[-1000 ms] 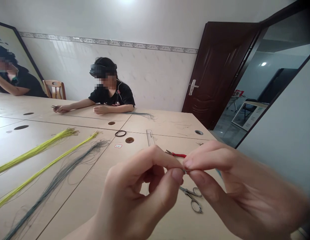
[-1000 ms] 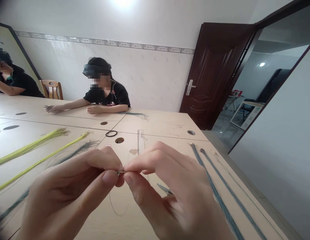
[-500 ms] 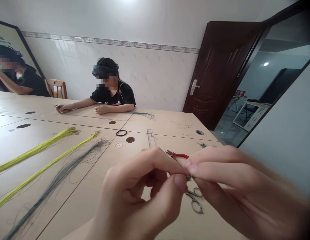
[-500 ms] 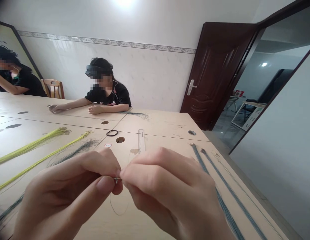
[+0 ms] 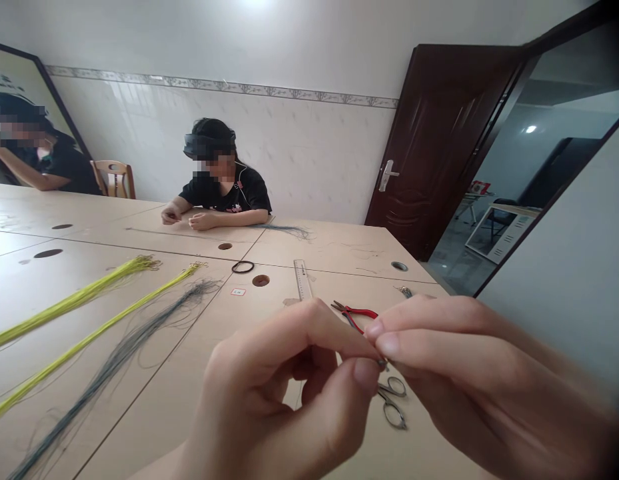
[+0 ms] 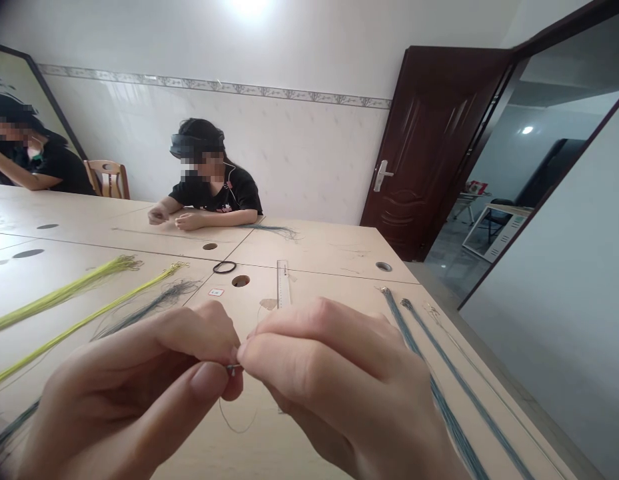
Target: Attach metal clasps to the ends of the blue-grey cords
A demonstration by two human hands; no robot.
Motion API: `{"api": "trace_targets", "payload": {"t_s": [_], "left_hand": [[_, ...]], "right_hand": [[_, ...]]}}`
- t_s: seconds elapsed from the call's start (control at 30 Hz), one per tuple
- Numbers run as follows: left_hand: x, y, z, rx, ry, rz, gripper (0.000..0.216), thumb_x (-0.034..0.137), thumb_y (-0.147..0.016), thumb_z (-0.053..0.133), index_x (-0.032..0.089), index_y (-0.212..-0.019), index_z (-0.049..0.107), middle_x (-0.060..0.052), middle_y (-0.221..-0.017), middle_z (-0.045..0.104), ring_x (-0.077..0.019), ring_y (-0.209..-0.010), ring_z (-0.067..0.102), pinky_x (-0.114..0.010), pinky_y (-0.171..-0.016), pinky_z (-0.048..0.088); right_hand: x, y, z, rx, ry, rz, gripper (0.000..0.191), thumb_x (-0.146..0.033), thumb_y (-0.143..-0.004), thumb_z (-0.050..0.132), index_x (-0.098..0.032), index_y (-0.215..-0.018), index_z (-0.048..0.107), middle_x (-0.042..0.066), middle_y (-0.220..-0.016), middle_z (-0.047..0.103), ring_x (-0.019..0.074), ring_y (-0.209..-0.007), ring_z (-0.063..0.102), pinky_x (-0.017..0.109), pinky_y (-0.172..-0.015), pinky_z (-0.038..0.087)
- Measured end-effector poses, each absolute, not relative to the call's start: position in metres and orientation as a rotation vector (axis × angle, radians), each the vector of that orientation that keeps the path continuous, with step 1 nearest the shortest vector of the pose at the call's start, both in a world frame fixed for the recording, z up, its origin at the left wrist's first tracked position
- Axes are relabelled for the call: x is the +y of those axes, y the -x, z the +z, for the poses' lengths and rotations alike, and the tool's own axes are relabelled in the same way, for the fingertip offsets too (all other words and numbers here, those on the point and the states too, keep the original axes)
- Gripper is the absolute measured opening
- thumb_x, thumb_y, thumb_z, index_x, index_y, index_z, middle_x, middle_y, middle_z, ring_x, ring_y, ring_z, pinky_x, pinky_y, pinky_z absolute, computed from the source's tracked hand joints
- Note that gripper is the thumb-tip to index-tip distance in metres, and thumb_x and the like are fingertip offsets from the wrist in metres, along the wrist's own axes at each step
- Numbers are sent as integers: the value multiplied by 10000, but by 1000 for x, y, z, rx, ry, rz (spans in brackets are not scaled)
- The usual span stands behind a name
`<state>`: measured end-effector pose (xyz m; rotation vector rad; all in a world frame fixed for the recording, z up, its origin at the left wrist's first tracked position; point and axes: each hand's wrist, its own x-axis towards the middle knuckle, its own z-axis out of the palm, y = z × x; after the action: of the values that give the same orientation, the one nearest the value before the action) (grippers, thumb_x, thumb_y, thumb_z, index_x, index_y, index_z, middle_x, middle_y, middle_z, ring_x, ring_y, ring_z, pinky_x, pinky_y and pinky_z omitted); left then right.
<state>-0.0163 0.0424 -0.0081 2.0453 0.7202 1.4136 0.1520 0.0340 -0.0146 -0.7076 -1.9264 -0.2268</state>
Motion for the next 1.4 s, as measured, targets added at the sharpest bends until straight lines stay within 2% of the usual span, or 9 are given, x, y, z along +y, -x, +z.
{"api": "trace_targets", "payload": {"t_s": [0.37, 0.47, 0.6, 0.8, 1.03, 1.2, 1.3, 1.4], "left_hand": [[42, 16, -8, 720, -2045, 1401, 163, 56, -767, 499, 181, -684, 561, 36, -559, 554, -86, -489, 523, -174, -428, 420], [42, 14, -8, 742, -2040, 1398, 170, 53, -758, 487, 182, -672, 557, 32, -551, 550, -88, -485, 518, -178, -429, 418], [41, 10, -7, 771, -1986, 1465, 185, 68, -757, 467, 189, -644, 549, 35, -525, 521, -87, -473, 501, -184, -419, 395], [43, 12, -5, 732, -2057, 1416, 165, 54, -758, 495, 180, -675, 562, 24, -545, 545, -93, -484, 520, -179, -422, 415], [42, 15, -9, 793, -2112, 1404, 163, 69, -764, 485, 178, -666, 556, 13, -541, 537, -95, -488, 506, -187, -438, 423], [43, 10, -6, 902, -2012, 1510, 46, 219, -725, 637, 187, -697, 621, 4, -511, 542, -116, -488, 498, -196, -405, 404], [45, 8, -4, 935, -1976, 1536, 113, 304, -717, 662, 192, -721, 647, -4, -500, 538, -130, -501, 504, -203, -396, 399], [45, 8, -4, 937, -1975, 1532, 118, 309, -716, 664, 193, -704, 649, -8, -500, 538, -135, -510, 510, -206, -397, 403]], "right_hand": [[33, -151, -12, -1895, 641, -280, 127, -157, -846, 605, -216, -959, 615, -17, -964, 664, 100, -811, 639, 164, -732, 534], [33, -155, -14, -1945, 679, -235, 88, -205, -873, 573, -229, -946, 616, -11, -975, 658, 115, -834, 637, 194, -747, 537], [32, -157, -15, -1998, 713, -193, 140, -195, -875, 562, -253, -995, 605, -10, -977, 649, 127, -850, 632, 214, -748, 535], [31, -157, -14, -1977, 733, -204, 147, -204, -876, 565, -268, -1002, 602, -20, -938, 645, 101, -777, 626, 192, -695, 518], [26, -157, -15, -1988, 818, -229, 132, -281, -896, 540, -285, -1018, 592, -38, -946, 647, 105, -804, 625, 208, -757, 519], [26, -157, -15, -1974, 832, -267, 131, -265, -885, 558, -284, -1006, 604, -35, -928, 648, 114, -803, 624, 213, -743, 522], [26, -161, -14, -2032, 841, -236, 167, -283, -889, 553, -305, -1052, 581, -50, -970, 643, 107, -836, 624, 200, -761, 522], [24, -163, -15, -2040, 859, -223, 182, -279, -897, 541, -316, -1073, 564, -60, -991, 638, 96, -846, 623, 189, -772, 517]]}}
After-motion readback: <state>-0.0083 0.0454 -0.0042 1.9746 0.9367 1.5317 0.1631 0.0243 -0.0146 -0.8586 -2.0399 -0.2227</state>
